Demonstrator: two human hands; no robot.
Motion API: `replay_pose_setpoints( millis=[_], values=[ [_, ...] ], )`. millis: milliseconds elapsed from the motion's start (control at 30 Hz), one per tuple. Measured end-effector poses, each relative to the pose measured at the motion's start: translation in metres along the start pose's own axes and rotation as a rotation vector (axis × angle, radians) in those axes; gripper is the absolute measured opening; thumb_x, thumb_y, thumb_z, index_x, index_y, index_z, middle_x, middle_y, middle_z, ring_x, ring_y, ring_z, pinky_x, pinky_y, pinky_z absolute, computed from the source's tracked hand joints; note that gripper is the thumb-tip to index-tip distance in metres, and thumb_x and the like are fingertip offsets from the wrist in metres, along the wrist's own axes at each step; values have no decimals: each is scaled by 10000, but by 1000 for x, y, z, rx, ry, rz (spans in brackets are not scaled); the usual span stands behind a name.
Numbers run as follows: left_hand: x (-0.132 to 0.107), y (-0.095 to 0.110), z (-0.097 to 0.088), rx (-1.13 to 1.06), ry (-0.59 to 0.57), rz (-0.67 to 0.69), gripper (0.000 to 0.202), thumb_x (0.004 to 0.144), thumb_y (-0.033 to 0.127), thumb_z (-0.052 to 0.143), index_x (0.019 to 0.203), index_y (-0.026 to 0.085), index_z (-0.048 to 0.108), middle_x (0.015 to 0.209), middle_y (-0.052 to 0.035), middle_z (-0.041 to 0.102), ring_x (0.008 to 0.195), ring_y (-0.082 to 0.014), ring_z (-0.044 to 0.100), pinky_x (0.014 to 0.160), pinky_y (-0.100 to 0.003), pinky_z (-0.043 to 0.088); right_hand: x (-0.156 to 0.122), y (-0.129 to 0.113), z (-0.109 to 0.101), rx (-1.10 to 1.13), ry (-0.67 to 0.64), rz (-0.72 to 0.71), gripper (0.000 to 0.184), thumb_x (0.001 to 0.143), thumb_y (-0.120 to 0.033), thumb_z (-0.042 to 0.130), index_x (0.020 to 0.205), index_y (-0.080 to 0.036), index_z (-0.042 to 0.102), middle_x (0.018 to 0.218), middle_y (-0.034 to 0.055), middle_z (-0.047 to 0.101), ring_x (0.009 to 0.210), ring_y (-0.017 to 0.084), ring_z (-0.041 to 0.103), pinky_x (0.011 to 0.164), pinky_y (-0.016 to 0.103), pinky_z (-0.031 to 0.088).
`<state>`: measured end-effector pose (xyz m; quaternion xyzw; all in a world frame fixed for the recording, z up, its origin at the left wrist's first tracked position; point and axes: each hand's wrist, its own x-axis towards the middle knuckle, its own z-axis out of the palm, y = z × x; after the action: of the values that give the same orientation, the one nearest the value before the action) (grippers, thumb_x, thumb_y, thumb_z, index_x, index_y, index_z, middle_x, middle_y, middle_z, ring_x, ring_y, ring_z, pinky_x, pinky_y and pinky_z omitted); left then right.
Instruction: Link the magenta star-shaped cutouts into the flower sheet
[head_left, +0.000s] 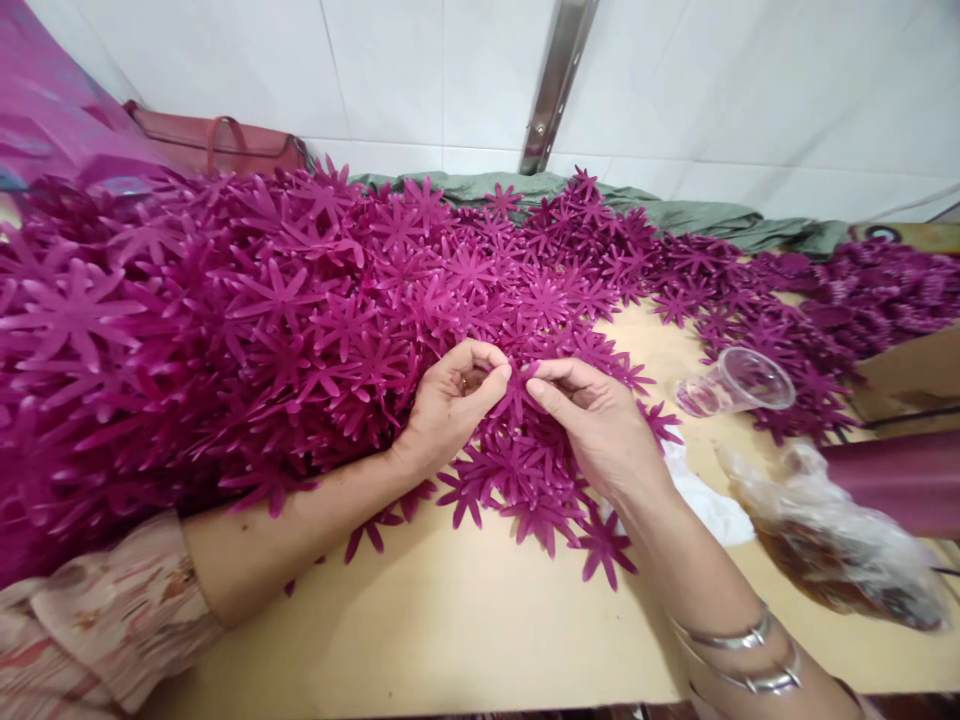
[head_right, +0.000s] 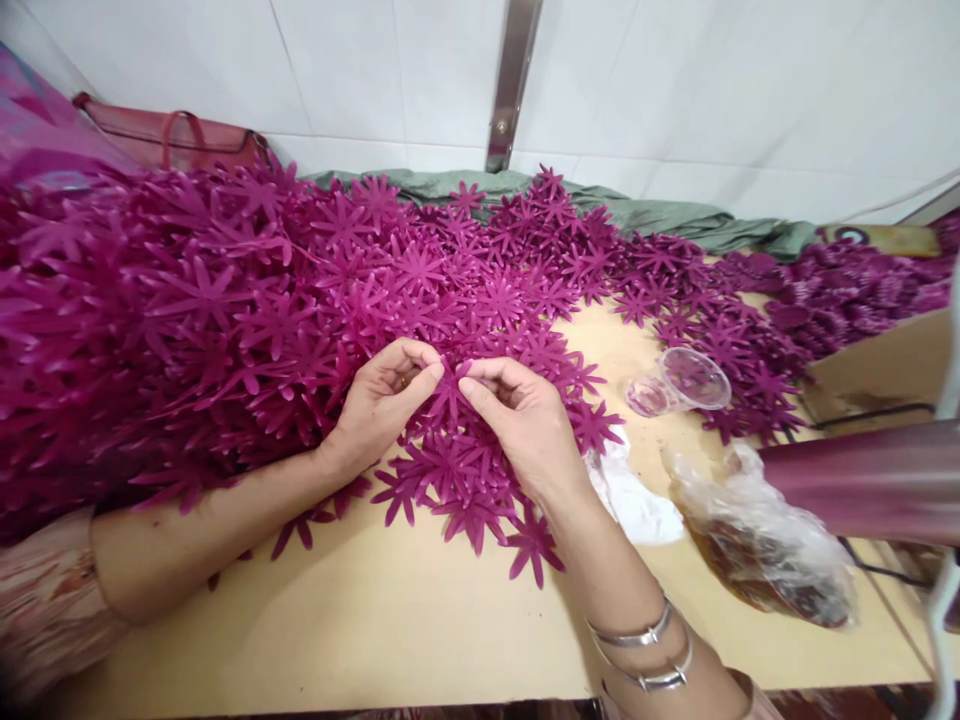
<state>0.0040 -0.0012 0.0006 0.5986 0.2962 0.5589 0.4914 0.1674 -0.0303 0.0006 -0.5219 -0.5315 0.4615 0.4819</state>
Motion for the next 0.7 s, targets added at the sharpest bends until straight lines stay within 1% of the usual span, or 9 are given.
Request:
replay_pose_setpoints(
  millis=[100, 200, 267, 367, 467, 700],
  values=[
    [0, 0, 1, -20, -17, -22, 164, 912, 305, 649, 927, 148, 605, 849, -17, 572, 732, -80, 495, 651, -182, 404, 0, 2, 0, -26, 38, 1, 725, 741, -637, 675, 1147, -46, 564, 1129, 71, 567, 844, -89, 511, 774, -13, 453],
    [0, -1, 2, -73, -72, -61, 216, 892, 300, 679, 1016, 140, 605, 857, -16, 602, 733, -72, 523, 672, -174, 429, 0, 0, -1, -3, 84, -10, 717, 742, -638, 670, 1116, -38, 556, 1082, 68, 575, 813, -90, 497, 765, -8, 451],
    [0, -2, 3, -106, -115, -81, 258, 855, 264, 716, 1038, 130, 594, 901, -27, 640, 784, -75, 583, 733, -171, 468, -1, -2, -2, 9, 114, -18, 715, 737, -637, 673, 1100, -33, 551, 1058, 67, 575, 790, -91, 492, 747, -7, 446],
    [0, -5, 3, -106, -184, -107, 264, 830, 227, 742, 1019, 116, 594, 925, -37, 667, 821, -79, 624, 794, -180, 498, -1, -4, -3, -4, 134, -34, 715, 745, -649, 661, 1078, -27, 545, 1031, 65, 574, 770, -93, 485, 726, -7, 441],
    [0, -7, 3, -79, -228, -105, 205, 862, 243, 718, 987, 107, 628, 865, -27, 666, 773, -74, 614, 769, -181, 499, -1, -5, -3, -47, 110, -35, 725, 768, -684, 621, 1056, -25, 528, 986, 64, 572, 735, -93, 466, 693, -2, 430],
    [1, -1, 2, -90, -240, -59, 146, 891, 241, 697, 931, 111, 644, 813, -20, 669, 749, -74, 626, 750, -169, 517, -5, -6, -3, -211, 73, -71, 739, 845, -749, 482, 979, -23, 459, 848, 45, 526, 674, -89, 425, 619, 10, 391]
  ],
)
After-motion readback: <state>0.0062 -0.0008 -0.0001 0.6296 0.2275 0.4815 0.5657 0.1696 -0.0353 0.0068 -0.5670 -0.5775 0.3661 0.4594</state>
